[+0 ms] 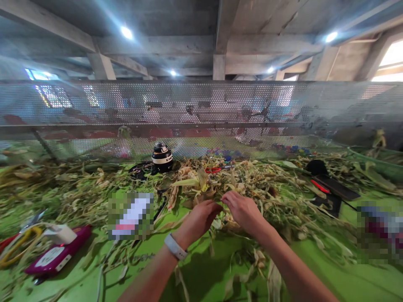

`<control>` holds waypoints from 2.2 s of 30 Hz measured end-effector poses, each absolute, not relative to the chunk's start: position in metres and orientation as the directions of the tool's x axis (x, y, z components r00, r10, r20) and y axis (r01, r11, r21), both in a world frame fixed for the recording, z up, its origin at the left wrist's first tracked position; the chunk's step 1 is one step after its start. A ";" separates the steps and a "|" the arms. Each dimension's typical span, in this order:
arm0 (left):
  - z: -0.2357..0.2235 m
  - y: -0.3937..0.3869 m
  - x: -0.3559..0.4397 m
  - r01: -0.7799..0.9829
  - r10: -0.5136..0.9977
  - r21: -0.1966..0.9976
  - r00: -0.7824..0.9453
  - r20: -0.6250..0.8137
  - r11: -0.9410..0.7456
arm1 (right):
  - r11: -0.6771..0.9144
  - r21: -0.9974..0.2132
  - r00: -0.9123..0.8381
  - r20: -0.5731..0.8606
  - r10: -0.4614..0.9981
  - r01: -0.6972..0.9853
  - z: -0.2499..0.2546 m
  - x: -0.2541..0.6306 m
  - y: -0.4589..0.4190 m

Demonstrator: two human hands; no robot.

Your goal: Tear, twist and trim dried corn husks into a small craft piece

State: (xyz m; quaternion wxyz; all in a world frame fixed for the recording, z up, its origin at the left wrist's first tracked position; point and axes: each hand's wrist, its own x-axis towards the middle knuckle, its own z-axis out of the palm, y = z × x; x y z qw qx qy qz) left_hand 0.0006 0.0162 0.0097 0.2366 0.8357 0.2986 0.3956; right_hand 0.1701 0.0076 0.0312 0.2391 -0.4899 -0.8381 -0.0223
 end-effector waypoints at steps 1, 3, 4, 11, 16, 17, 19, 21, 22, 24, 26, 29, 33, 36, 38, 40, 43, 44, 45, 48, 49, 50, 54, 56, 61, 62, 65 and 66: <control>0.014 0.016 -0.003 0.352 0.695 0.632 0.564 0.445 -0.690 | 0.522 -0.213 -0.410 0.409 0.816 0.826 0.033 0.172 0.008; 0.025 0.017 -0.014 0.389 0.726 0.689 0.623 0.293 -0.612 | 0.549 -0.306 -0.429 0.379 0.820 0.778 0.038 0.177 0.009; 0.031 0.017 -0.021 0.382 0.733 0.751 0.652 0.195 -0.539 | 0.561 -0.383 -0.447 0.349 0.824 0.734 0.041 0.180 0.009; 0.041 0.017 -0.058 0.072 0.529 0.992 0.841 -0.114 0.099 | 0.358 -0.852 -0.606 0.063 0.793 0.381 0.049 0.199 0.009; 0.030 0.023 -0.033 -0.359 0.905 0.924 0.424 0.038 0.130 | 0.400 -0.849 -0.588 0.136 0.798 0.346 0.037 0.185 0.011; 0.029 0.025 -0.027 -0.393 0.936 0.911 0.351 0.021 0.127 | 0.426 -0.825 -0.573 0.158 0.805 0.372 0.035 0.181 0.012; 0.028 0.028 -0.020 -0.394 0.967 0.911 0.255 -0.018 0.121 | 0.481 -0.759 -0.543 0.203 0.815 0.439 0.032 0.176 0.011; 0.027 0.030 -0.015 -0.332 0.983 0.941 0.182 -0.002 0.064 | 0.518 -0.708 -0.539 0.227 0.811 0.480 0.031 0.173 0.010; 0.025 0.031 -0.014 -0.288 0.989 0.957 0.148 0.023 0.021 | 0.527 -0.699 -0.547 0.229 0.805 0.482 0.031 0.172 0.009; 0.022 0.032 -0.013 -0.203 0.993 0.978 0.092 0.076 -0.056 | 0.537 -0.699 -0.565 0.227 0.793 0.473 0.033 0.170 0.006; 0.018 0.033 -0.012 -0.157 0.993 0.984 0.058 0.099 -0.089 | 0.545 -0.691 -0.560 0.241 0.793 0.474 0.035 0.170 0.004; 0.014 0.034 -0.010 -0.160 0.993 0.982 0.038 0.111 -0.104 | 0.603 -0.649 -0.492 0.378 0.784 0.463 0.039 0.168 0.001; 0.014 0.030 -0.007 -0.172 0.987 0.978 0.091 0.134 -0.117 | 0.559 -0.786 -0.361 0.457 0.813 0.263 0.041 0.164 0.000; 0.016 0.025 -0.003 -0.226 0.986 0.971 0.130 0.105 -0.074 | 0.279 -0.959 -0.357 0.244 0.902 0.049 0.033 0.161 0.004; 0.017 0.023 0.000 -0.320 0.990 0.947 0.131 0.047 -0.003 | 0.163 -0.986 -0.306 0.162 0.938 -0.023 0.025 0.158 0.009; 0.016 0.023 0.002 -0.428 0.991 0.900 0.129 -0.027 0.080 | 0.154 -0.988 -0.244 0.149 0.958 0.001 0.016 0.156 0.014; 0.015 0.024 0.004 -0.539 0.986 0.827 0.123 -0.110 0.160 | 0.299 -0.930 -0.230 0.249 0.941 0.215 0.009 0.154 0.019; 0.014 0.025 0.005 -0.563 0.986 0.809 0.118 -0.121 0.166 | 0.362 -0.881 -0.240 0.297 0.924 0.303 0.009 0.154 0.019; 0.013 0.025 0.005 -0.582 0.986 0.796 0.113 -0.124 0.167 | 0.416 -0.827 -0.254 0.340 0.906 0.378 0.009 0.153 0.018; 0.009 0.025 0.008 -0.608 0.987 0.778 0.117 -0.114 0.162 | 0.471 -0.732 -0.279 0.380 0.882 0.492 0.011 0.151 0.014; 0.007 0.025 0.009 -0.604 0.987 0.781 0.120 -0.110 0.161 | 0.465 -0.729 -0.276 0.375 0.885 0.503 0.012 0.150 0.013; 0.005 0.025 0.010 -0.593 0.987 0.789 0.122 -0.108 0.160 | 0.454 -0.730 -0.268 0.367 0.891 0.511 0.012 0.149 0.012; -0.002 0.024 0.014 -0.545 0.989 0.827 0.106 -0.100 0.142 | 0.437 -0.702 -0.232 0.373 0.898 0.562 0.009 0.147 0.012; -0.005 0.023 0.016 -0.539 0.992 0.834 0.097 -0.080 0.120 | 0.428 -0.684 -0.206 0.385 0.900 0.591 0.005 0.146 0.014; -0.005 0.021 0.020 -0.541 0.996 0.837 0.075 -0.049 0.082 | 0.440 -0.705 -0.172 0.420 0.891 0.557 -0.003 0.142 0.015; -0.005 0.021 0.021 -0.542 0.996 0.837 0.072 -0.049 0.080 | 0.445 -0.718 -0.175 0.421 0.890 0.536 -0.003 0.141 0.014; -0.003 0.022 0.021 -0.519 0.999 0.854 0.038 -0.021 0.037 | 0.414 -0.788 -0.191 0.368 0.910 0.456 0.002 0.142 0.013; -0.003 0.023 0.020 -0.498 1.000 0.867 0.022 0.000 0.011 | 0.390 -0.819 -0.190 0.341 0.921 0.421 0.005 0.144 0.013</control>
